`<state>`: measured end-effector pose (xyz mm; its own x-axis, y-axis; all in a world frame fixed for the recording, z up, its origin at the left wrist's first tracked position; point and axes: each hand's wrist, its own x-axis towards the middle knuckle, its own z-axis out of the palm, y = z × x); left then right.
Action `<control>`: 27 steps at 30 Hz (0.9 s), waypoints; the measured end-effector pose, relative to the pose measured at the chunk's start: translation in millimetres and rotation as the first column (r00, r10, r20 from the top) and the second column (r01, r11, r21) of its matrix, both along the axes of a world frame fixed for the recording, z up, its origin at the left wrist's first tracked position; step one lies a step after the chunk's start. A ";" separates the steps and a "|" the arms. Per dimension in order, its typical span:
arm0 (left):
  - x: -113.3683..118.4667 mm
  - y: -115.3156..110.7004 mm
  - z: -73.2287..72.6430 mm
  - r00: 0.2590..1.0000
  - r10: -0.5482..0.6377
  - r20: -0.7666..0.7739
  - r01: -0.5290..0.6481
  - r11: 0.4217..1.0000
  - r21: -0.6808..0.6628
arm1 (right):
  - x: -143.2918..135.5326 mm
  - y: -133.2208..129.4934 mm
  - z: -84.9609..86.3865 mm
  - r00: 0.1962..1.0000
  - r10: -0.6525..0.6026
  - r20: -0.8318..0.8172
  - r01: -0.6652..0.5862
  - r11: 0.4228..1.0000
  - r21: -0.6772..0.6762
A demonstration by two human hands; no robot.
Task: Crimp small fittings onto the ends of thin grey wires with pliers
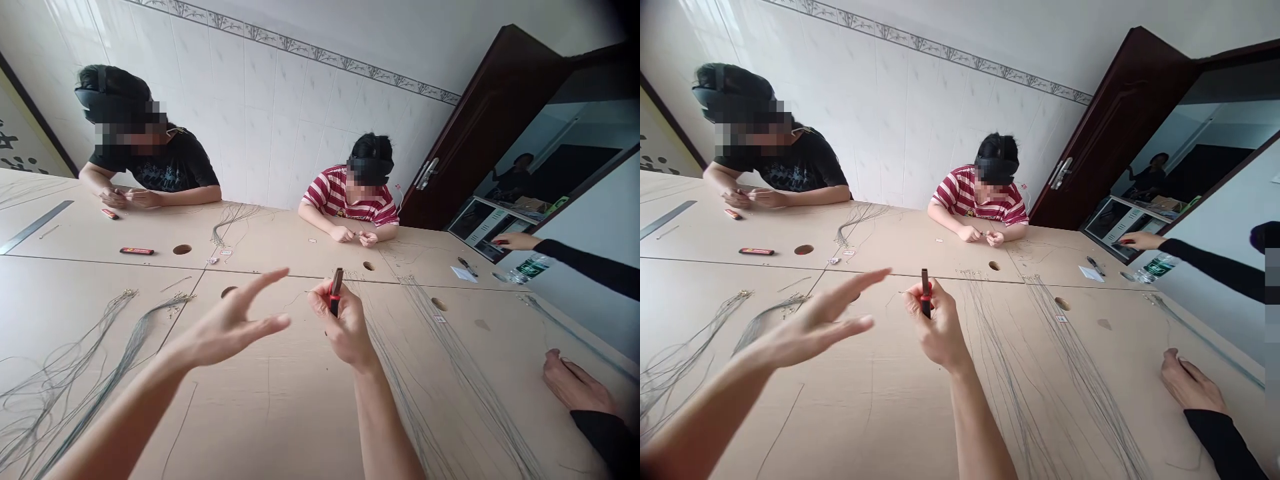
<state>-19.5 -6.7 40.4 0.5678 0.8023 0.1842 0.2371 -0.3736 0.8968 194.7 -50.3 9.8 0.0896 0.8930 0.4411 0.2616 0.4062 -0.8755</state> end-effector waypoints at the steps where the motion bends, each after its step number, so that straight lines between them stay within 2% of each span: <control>1: 16.3 6.8 -2.4 0.992 -0.120 0.034 0.122 0.989 -0.078 | 0.3 -0.9 1.6 1.000 -0.006 -0.007 0.006 1.000 -0.002; 3: 42.6 15.1 -9.6 0.927 -0.349 0.138 0.371 0.904 -0.212 | 2.9 -1.7 4.5 0.999 -0.043 -0.026 0.042 0.999 -0.011; 5: 57.7 14.1 -16.2 0.835 -0.517 0.187 0.548 0.753 -0.365 | 7.1 -0.8 6.5 0.994 -0.098 -0.055 0.097 0.995 -0.019; 7: 63.8 3.6 -18.3 0.725 -0.653 0.220 0.655 0.554 -0.514 | 11.5 1.7 6.8 0.984 -0.150 -0.095 0.149 0.989 -0.021; 8: 65.0 -4.4 -17.1 0.656 -0.710 0.257 0.698 0.441 -0.564 | 13.1 3.2 6.3 0.979 -0.169 -0.118 0.168 0.986 -0.019; 9: 65.6 -13.5 -14.5 0.600 -0.743 0.296 0.729 0.355 -0.586 | 14.2 4.7 5.3 0.973 -0.184 -0.141 0.183 0.983 -0.015; 10: 66.1 -23.0 -10.8 0.552 -0.771 0.317 0.749 0.291 -0.595 | 14.5 6.1 4.0 0.968 -0.193 -0.163 0.193 0.981 -0.011; 11: 66.8 -32.3 -6.2 0.531 -0.777 0.338 0.761 0.263 -0.593 | 13.9 7.3 2.4 0.963 -0.195 -0.185 0.197 0.980 -0.008; 13: 69.0 -47.9 4.3 0.581 -0.710 0.399 0.769 0.319 -0.554 | 9.8 9.1 -1.5 0.949 -0.196 -0.246 0.200 0.980 -0.007; 14: 70.6 -53.2 9.8 0.621 -0.629 0.468 0.773 0.391 -0.500 | 6.4 9.7 -3.5 0.940 -0.195 -0.281 0.199 0.980 -0.012; 15: 72.3 -56.5 15.3 0.632 -0.528 0.568 0.774 0.478 -0.416 | 2.3 10.1 -5.5 0.929 -0.193 -0.316 0.198 0.980 -0.017; 16: 74.1 -57.4 20.6 0.603 -0.410 0.684 0.751 0.581 -0.313 | -2.1 10.3 -7.2 0.919 -0.192 -0.346 0.197 0.980 -0.021; 18: 76.5 -52.0 29.5 0.429 -0.196 0.882 0.592 0.799 -0.110 | -10.7 10.3 -9.7 0.906 -0.186 -0.381 0.192 0.981 -0.022; 19: 76.7 -46.1 32.6 0.337 -0.098 0.937 0.450 0.890 -0.069 | -14.3 10.0 -10.3 0.906 -0.181 -0.382 0.191 0.981 -0.012; 20: 76.2 -38.6 34.4 0.257 -0.006 0.966 0.290 0.954 -0.072 | -17.1 9.6 -10.4 0.909 -0.179 -0.375 0.195 0.981 0.006; 21: 74.8 -30.0 35.0 0.181 0.100 0.978 0.128 0.984 -0.124 | -19.0 9.2 -10.2 0.915 -0.177 -0.362 0.200 0.979 0.028; 22: 72.9 -20.9 34.3 0.091 0.183 0.979 -0.024 0.983 -0.182 | -20.1 8.7 -9.7 0.921 -0.177 -0.347 0.206 0.977 0.050; 23: 70.8 -11.8 32.5 0.048 0.262 0.964 -0.126 0.959 -0.254 | -20.4 8.3 -9.0 0.927 -0.177 -0.332 0.212 0.975 0.071; 26: 67.7 13.6 23.2 -0.009 0.401 0.916 -0.291 0.875 -0.386 | -19.1 7.7 -6.9 0.939 -0.171 -0.299 0.207 0.974 0.095; 27: 68.8 21.3 19.2 0.012 0.416 0.909 -0.305 0.867 -0.393 | -18.5 7.6 -6.3 0.943 -0.168 -0.288 0.203 0.975 0.095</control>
<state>49.3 14.6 59.6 -0.4132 0.8821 0.2261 -0.7370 -0.4697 0.4860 176.2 -42.7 3.5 0.3822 0.7898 0.4797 0.0975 0.4817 -0.8709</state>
